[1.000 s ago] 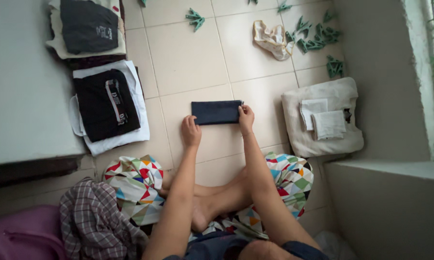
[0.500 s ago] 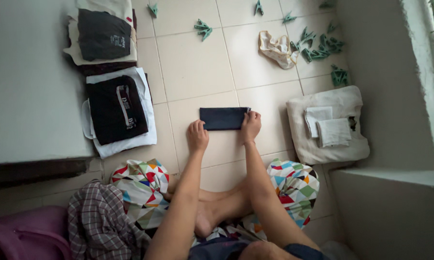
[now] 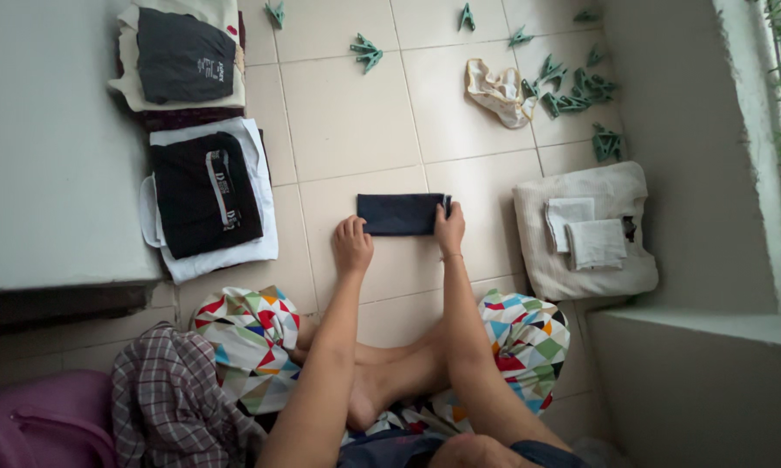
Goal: The person folds a white towel by hand, then spreads a dark cloth and folds it into a small rectangle, and finally spreads and smooths a patterned cloth.
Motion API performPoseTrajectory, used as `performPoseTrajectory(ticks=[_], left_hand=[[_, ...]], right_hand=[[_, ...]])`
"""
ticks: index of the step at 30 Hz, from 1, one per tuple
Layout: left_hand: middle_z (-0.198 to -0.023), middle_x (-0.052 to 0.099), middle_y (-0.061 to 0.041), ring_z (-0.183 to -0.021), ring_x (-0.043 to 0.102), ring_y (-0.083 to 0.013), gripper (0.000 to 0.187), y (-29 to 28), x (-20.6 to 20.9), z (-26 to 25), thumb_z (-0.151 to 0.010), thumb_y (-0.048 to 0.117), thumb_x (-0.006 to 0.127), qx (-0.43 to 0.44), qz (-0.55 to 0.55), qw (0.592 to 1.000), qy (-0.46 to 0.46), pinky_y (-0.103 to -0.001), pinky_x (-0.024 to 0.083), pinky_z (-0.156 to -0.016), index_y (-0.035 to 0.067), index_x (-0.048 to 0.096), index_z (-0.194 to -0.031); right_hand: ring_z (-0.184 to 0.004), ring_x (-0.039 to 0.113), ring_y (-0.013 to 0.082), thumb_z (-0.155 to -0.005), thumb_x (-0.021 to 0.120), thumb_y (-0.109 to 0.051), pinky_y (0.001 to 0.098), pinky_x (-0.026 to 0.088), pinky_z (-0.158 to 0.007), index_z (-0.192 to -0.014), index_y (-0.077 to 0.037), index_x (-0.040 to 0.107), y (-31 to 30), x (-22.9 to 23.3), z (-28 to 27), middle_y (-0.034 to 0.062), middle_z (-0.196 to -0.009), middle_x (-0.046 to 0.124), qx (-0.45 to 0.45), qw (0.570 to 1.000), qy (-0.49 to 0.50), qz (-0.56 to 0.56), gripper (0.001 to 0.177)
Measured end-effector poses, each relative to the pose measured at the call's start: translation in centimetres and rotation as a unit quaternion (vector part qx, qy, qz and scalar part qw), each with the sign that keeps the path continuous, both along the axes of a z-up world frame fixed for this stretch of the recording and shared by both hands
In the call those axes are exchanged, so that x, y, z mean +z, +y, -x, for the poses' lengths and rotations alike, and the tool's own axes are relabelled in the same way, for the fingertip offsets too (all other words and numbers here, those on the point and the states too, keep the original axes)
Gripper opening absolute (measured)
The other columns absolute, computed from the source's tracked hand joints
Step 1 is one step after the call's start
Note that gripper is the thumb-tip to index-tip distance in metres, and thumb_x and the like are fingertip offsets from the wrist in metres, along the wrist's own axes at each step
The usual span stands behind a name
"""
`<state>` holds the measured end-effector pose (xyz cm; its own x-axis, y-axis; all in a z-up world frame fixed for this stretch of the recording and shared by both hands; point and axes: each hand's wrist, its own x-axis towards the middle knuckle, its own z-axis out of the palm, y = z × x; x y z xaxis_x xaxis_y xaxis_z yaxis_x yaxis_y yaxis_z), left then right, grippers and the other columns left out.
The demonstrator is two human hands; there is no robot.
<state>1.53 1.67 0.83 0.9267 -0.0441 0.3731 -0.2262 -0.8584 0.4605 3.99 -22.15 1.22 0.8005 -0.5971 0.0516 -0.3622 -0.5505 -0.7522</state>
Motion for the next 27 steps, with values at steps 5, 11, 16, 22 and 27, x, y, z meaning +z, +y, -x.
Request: performPoseTrajectory(ticks=[5, 11, 16, 22, 27], left_hand=[[-0.124, 0.061, -0.009, -0.122, 0.056, -0.0301, 0.029, 0.0, -0.6, 0.0, -0.085, 0.008, 0.063, 0.002, 0.002, 1.0, 0.01, -0.046, 0.045, -0.105, 0.008, 0.062, -0.114], [-0.146, 0.057, -0.009, -0.132, 0.053, -0.0288, 0.048, 0.0, -0.2, -0.1, -0.082, 0.017, 0.063, -0.023, 0.001, 1.0, -0.022, -0.048, 0.04, -0.11, 0.012, 0.066, -0.13], [-0.148, 0.055, -0.01, -0.132, 0.052, -0.0301, 0.043, 0.0, -0.1, -0.2, -0.088, 0.031, 0.067, -0.03, 0.034, 0.999, -0.01, -0.05, 0.039, -0.11, 0.014, 0.069, -0.128], [-0.147, 0.057, -0.008, -0.134, 0.052, -0.0276, 0.033, -0.1, -1.6, -0.5, -0.097, 0.029, 0.065, -0.014, 0.04, 0.999, 0.005, -0.047, 0.039, -0.112, 0.019, 0.072, -0.127], [-0.147, 0.056, -0.009, -0.136, 0.05, -0.0286, 0.039, -0.1, -2.3, -0.5, -0.094, 0.028, 0.066, -0.024, 0.035, 0.999, 0.006, -0.049, 0.036, -0.113, 0.014, 0.068, -0.13]], right_hand=[[-0.087, 0.069, 0.0362, -0.094, 0.076, -0.023, 0.0446, 0.054, -0.082, -0.114, -0.001, 0.059, 0.0, -0.1, -0.4, 0.0225, -0.095, 0.07, 0.001, 0.996, -0.042, -0.076, 0.034], [-0.086, 0.07, 0.0345, -0.087, 0.075, -0.012, 0.0455, 0.055, -0.08, -0.14, -0.009, 0.054, -0.5, -0.1, 0.1, 0.0195, -0.094, 0.072, -0.066, 0.996, 0.011, -0.058, 0.056], [-0.091, 0.069, 0.0356, -0.086, 0.075, -0.008, 0.0449, 0.054, -0.08, -0.144, -0.004, 0.048, 0.8, 0.5, -0.4, 0.0192, -0.103, 0.071, -0.006, 0.997, -0.078, 0.014, 0.064], [-0.1, 0.072, 0.0324, -0.092, 0.066, -0.007, 0.042, 0.058, -0.087, -0.14, -0.004, 0.053, 7.2, 1.9, -0.8, 0.019, -0.113, 0.07, 0.109, 0.984, -0.128, -0.057, 0.05], [-0.108, 0.065, 0.043, -0.088, 0.069, -0.005, 0.0464, 0.053, -0.092, -0.134, -0.002, 0.057, 12.7, 0.3, -1.2, 0.0234, -0.122, 0.065, 0.177, 0.978, -0.115, 0.002, 0.047]])
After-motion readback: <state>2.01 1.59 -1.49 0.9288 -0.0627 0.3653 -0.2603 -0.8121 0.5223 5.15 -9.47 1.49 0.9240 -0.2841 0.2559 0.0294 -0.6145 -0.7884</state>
